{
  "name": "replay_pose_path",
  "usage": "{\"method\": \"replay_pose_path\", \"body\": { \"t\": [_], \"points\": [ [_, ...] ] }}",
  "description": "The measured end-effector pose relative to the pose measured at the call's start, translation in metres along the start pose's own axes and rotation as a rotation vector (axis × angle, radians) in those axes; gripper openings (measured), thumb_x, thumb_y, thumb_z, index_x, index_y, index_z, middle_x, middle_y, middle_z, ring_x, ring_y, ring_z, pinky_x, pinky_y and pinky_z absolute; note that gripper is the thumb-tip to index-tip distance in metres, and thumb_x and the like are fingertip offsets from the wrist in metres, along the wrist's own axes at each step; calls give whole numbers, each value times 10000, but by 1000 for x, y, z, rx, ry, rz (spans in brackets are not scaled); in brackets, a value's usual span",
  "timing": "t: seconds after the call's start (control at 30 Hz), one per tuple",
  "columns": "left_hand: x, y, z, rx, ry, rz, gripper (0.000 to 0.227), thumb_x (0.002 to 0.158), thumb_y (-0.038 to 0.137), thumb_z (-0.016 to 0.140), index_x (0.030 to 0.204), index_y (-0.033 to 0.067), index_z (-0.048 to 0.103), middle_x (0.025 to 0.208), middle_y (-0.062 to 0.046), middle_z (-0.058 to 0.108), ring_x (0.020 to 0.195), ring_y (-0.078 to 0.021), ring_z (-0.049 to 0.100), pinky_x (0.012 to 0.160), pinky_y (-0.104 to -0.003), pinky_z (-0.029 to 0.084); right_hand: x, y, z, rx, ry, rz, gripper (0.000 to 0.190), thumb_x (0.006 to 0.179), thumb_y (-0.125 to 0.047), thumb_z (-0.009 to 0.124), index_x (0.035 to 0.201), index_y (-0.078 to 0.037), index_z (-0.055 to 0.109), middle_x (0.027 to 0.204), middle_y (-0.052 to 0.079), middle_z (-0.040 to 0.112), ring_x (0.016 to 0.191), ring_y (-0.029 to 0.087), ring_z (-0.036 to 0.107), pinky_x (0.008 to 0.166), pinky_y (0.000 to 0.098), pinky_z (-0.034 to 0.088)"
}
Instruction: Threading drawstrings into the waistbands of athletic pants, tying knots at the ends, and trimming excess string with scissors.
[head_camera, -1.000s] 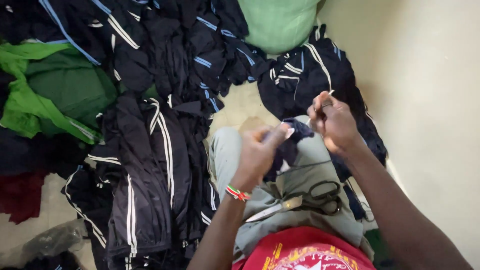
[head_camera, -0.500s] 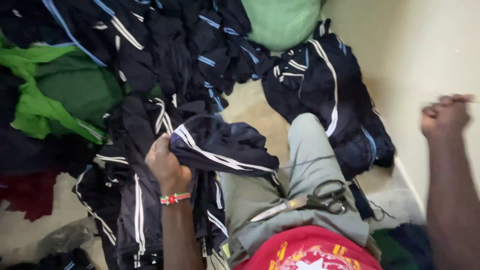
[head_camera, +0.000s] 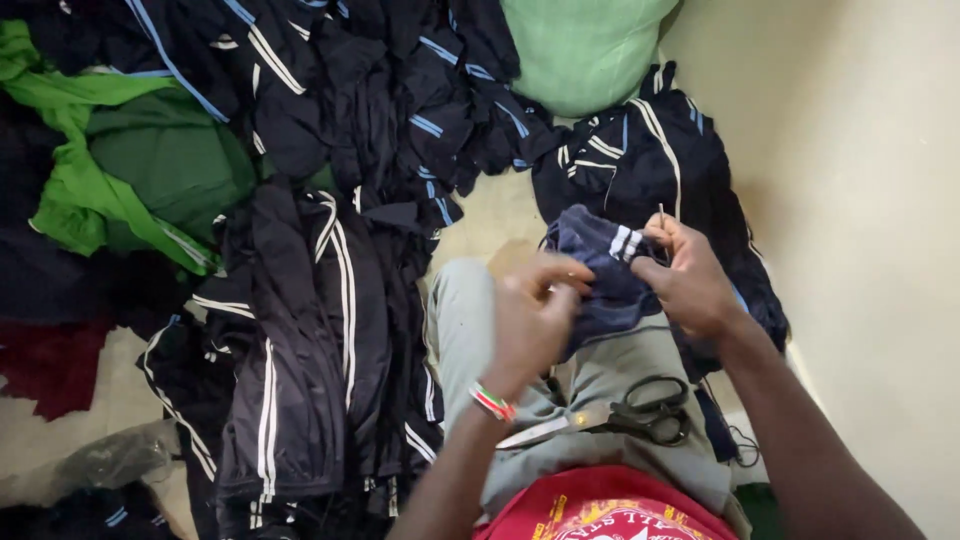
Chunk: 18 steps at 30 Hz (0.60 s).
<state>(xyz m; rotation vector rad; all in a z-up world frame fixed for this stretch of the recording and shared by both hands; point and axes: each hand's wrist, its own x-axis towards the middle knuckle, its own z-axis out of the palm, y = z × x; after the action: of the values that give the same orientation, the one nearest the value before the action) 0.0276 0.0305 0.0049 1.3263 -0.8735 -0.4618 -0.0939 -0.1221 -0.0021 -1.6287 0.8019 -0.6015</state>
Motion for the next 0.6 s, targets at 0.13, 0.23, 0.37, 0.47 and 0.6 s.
{"method": "replay_pose_path", "body": {
  "t": [0.13, 0.23, 0.37, 0.47, 0.6],
  "points": [
    [34, -3, -31, 356, -174, 141, 557, 831, -114, 633, 1286, 205, 677, 1242, -111, 700, 1218, -406, 648, 1023, -484, 529, -13, -37, -3, -98, -159, -87, 288, 750, 76, 621, 751, -143, 434, 750, -49, 481, 743, 99, 463, 669, 227, 378],
    [48, -23, -35, 322, -279, 114, 507, 812, -69, 741, 1250, 181, 689, 1140, -113, 708, 1076, -378, 693, 899, -441, 584, -19, -60, -6, -123, -211, -144, 319, 752, 81, 593, 731, -155, 379, 761, -48, 469, 767, 88, 437, 679, 251, 360],
    [51, -21, -43, 330, -311, 43, 478, 667, 31, 904, 1114, 69, 739, 938, -121, 707, 751, -272, 700, 645, -378, 599, -17, -46, -28, -180, -167, -127, 273, 771, 71, 617, 752, -135, 439, 831, -105, 465, 756, 80, 465, 666, 236, 368],
    [47, -6, -52, 417, -358, -20, 437, 644, 135, 922, 1052, 81, 776, 812, -147, 694, 738, -331, 709, 647, -453, 569, -19, -48, -31, -164, -140, -95, 336, 789, 79, 625, 756, -164, 394, 814, -96, 472, 709, 80, 414, 638, 233, 339],
    [44, 2, -62, 470, -393, -105, 312, 693, 57, 887, 987, 48, 782, 750, -100, 692, 628, -272, 705, 632, -397, 586, -15, -42, -32, -176, -131, -121, 309, 794, 65, 609, 750, -150, 392, 836, -33, 585, 785, 85, 464, 701, 238, 389]
  ]
}}
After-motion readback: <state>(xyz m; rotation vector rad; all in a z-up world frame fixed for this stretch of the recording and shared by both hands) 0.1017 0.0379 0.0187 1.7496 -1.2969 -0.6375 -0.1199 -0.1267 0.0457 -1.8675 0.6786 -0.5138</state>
